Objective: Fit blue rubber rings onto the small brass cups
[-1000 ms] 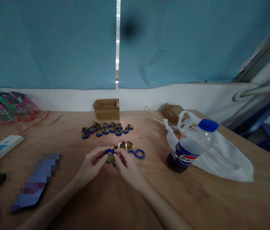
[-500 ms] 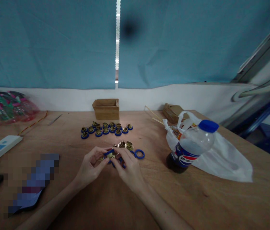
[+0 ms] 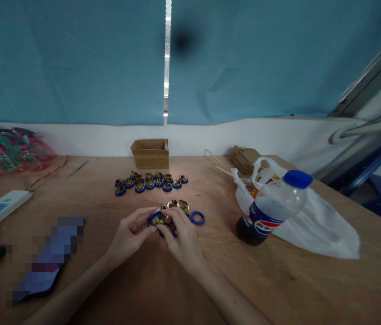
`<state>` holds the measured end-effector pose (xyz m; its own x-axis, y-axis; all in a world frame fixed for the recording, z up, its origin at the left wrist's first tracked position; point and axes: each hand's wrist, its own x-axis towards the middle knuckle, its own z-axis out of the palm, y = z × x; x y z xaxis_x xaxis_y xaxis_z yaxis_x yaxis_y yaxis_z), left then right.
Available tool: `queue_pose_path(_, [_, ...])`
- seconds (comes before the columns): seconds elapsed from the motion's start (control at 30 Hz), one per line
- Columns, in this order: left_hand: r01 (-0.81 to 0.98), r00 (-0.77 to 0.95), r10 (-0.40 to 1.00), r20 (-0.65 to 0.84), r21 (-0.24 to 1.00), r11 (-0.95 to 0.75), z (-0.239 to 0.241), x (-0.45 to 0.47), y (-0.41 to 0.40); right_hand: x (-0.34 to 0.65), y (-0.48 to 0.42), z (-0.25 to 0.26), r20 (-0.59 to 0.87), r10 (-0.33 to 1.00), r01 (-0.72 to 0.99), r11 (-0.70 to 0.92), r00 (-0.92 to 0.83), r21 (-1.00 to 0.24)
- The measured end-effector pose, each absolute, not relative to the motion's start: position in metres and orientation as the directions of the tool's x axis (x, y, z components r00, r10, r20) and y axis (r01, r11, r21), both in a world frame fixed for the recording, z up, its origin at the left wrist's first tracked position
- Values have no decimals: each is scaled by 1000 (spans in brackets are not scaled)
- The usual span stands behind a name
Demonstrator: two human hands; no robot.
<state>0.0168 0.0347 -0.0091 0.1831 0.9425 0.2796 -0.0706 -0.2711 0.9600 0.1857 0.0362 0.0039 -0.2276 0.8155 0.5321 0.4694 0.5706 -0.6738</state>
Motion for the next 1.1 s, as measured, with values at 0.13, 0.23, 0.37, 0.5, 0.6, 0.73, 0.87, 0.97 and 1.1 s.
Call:
queue_pose_path(0.13, [-167,191,954,230,966,-200,-7,19,35,186,36,4,527,817,463,570,-232,-679])
queue_pose_path(0.23, [-184,194,957,217,966,-181,-6,18,36,186,36,3,524,822,469,562,-223,-681])
queue_pose_path(0.37, [-200,191,964,187,968,-149,-5,15,37,187,35,2,505,833,468,547,-227,-694])
queue_pose_path(0.5, [-231,206,961,183,964,-134,-5,14,37,187,35,3,500,833,459,549,-236,-698])
queue_pose_path(0.6, [-250,225,956,188,960,-130,-7,14,38,187,35,6,499,833,454,550,-238,-702])
queue_pose_path(0.73, [-261,244,953,180,959,-114,-8,13,39,187,35,9,519,821,452,567,-238,-689])
queue_pose_path(0.87, [-260,238,955,177,959,-113,-8,12,39,186,35,11,534,811,438,581,-238,-687])
queue_pose_path(0.97, [-246,234,959,158,964,-99,-8,12,40,186,35,11,506,830,420,556,-233,-718])
queue_pose_path(1.1, [-243,251,957,146,966,-83,-10,11,41,187,39,13,443,864,385,504,-240,-773])
